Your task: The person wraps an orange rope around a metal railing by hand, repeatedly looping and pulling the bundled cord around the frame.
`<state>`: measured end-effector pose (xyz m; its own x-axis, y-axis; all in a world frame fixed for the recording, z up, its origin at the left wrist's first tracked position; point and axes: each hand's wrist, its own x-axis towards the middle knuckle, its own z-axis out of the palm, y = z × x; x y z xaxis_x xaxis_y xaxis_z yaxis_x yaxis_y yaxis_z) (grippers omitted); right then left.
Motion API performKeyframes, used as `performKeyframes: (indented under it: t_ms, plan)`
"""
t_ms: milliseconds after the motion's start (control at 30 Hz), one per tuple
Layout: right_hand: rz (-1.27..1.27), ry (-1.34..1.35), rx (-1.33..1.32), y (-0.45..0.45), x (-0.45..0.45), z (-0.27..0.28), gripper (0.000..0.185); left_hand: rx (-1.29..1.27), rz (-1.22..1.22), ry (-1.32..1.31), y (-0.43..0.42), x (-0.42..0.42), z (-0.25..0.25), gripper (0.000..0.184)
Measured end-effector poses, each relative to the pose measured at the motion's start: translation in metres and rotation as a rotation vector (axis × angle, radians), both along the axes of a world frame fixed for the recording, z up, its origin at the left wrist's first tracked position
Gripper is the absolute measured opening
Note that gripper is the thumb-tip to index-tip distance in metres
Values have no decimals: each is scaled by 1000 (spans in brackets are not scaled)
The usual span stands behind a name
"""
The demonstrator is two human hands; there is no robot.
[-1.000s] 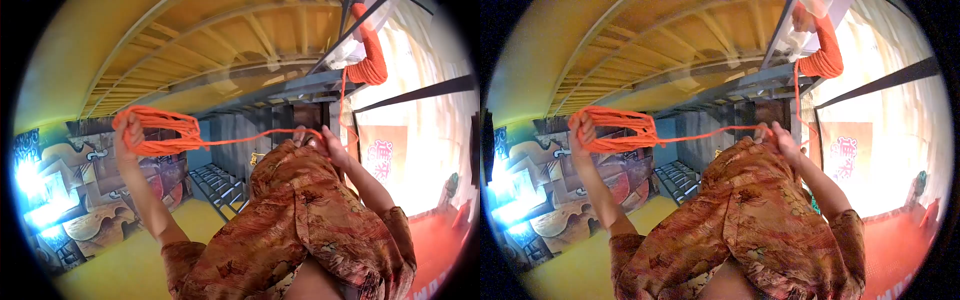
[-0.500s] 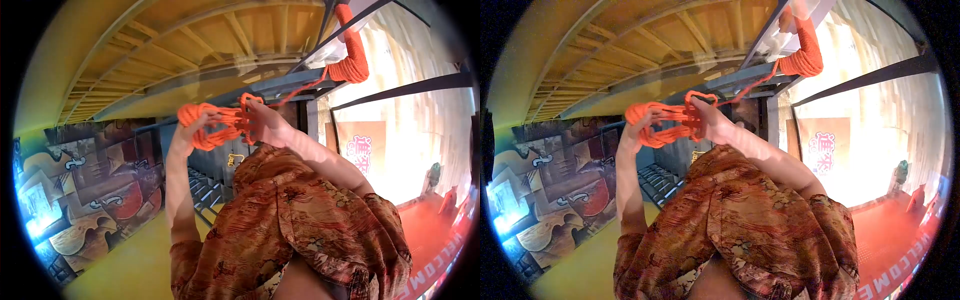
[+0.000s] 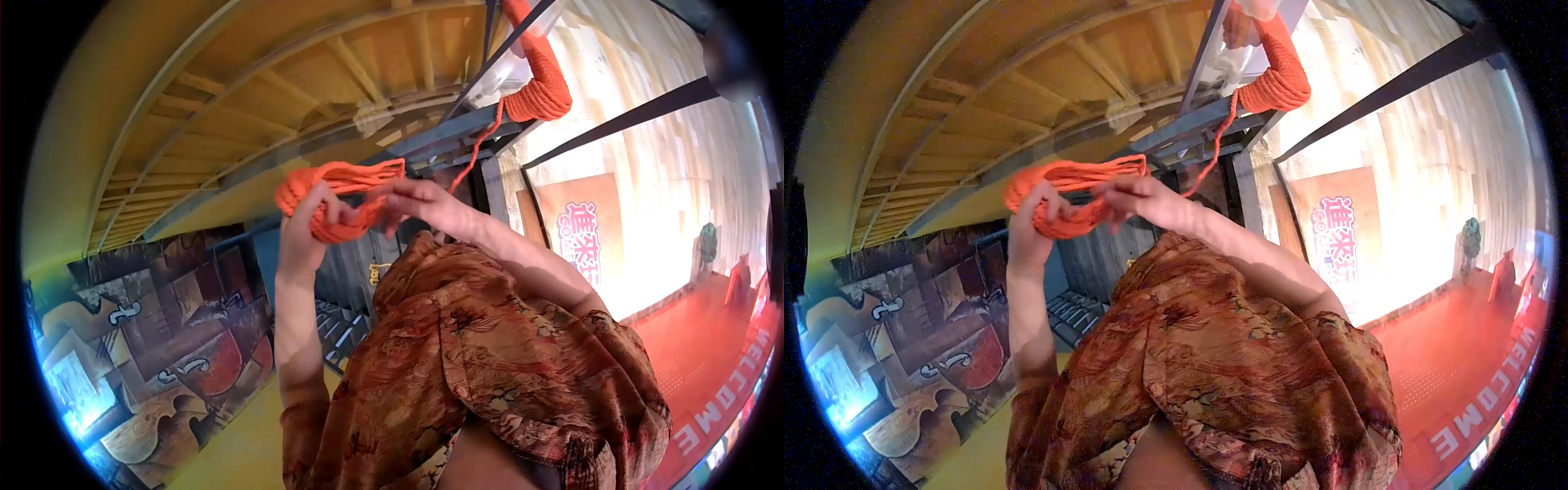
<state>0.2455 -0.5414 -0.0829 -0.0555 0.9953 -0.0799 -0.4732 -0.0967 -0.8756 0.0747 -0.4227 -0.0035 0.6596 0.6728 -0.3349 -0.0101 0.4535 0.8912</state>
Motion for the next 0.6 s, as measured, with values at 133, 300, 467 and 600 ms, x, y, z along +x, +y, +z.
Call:
performKeyframes:
  t_ms: [133,300,467,600]
  plan:
    - [13,-243,-99,-34,7,-32,29,-114,-72,-211,0,-4,34,19]
    - [-179,-237,-307,-61,-7,-80,24,-114,-120,-303,-16,-11,54,31]
    - [-276,-315,-50,-57,-23,-41,31,-44,-180,-340,-27,-10,62,55]
    - [-190,-347,344,-37,-29,44,62,-177,-141,-377,-41,5,53,58]
